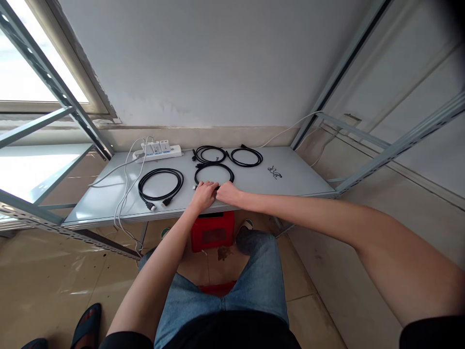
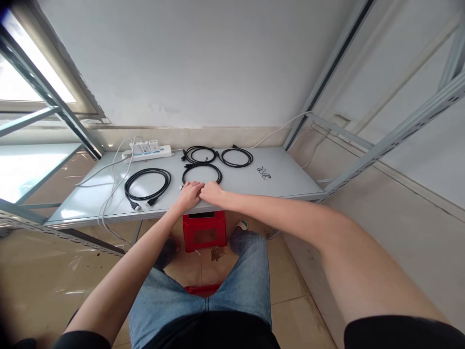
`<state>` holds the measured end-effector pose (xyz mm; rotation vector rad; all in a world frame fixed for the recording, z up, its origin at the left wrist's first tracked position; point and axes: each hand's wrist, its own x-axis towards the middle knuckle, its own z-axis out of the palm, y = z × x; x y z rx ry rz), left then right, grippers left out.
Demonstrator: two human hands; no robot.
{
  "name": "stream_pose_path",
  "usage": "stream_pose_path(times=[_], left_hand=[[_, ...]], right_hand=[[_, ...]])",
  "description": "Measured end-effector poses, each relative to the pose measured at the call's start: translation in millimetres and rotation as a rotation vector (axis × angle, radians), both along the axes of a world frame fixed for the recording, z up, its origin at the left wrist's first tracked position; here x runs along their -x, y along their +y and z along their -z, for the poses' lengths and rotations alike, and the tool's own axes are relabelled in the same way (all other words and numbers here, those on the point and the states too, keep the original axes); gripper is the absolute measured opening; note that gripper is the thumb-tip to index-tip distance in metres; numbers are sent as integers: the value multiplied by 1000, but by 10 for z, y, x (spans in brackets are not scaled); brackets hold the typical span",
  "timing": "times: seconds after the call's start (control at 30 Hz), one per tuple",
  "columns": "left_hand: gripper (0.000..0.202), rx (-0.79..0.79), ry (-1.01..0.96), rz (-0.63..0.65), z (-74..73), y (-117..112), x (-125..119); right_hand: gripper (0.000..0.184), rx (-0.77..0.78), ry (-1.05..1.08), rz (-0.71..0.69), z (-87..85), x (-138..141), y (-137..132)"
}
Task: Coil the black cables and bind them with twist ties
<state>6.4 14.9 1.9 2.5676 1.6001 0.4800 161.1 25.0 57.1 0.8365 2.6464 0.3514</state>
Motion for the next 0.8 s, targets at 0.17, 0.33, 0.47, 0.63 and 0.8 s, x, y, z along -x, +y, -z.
stream_pose_path(times=[0.17,0.33,0.47,0.63,0.8], left_hand=[[26,-15,-16,6,-21,-12,3],[22,-19,-10,14,6,5,-3],[24,-32,-11,12,35,15,0],[24,-26,-4,5,21,8,13],[24,-44,11,4,13,11,13]], right_hand=[[26,387,642,472,1,-161,58],[33,978,1069,760,121,-318,32],[32,674,845,545,111,-344,77],[37,24,258,24,-12,-334,121],[31,-148,25,-293,-168,-233,84]])
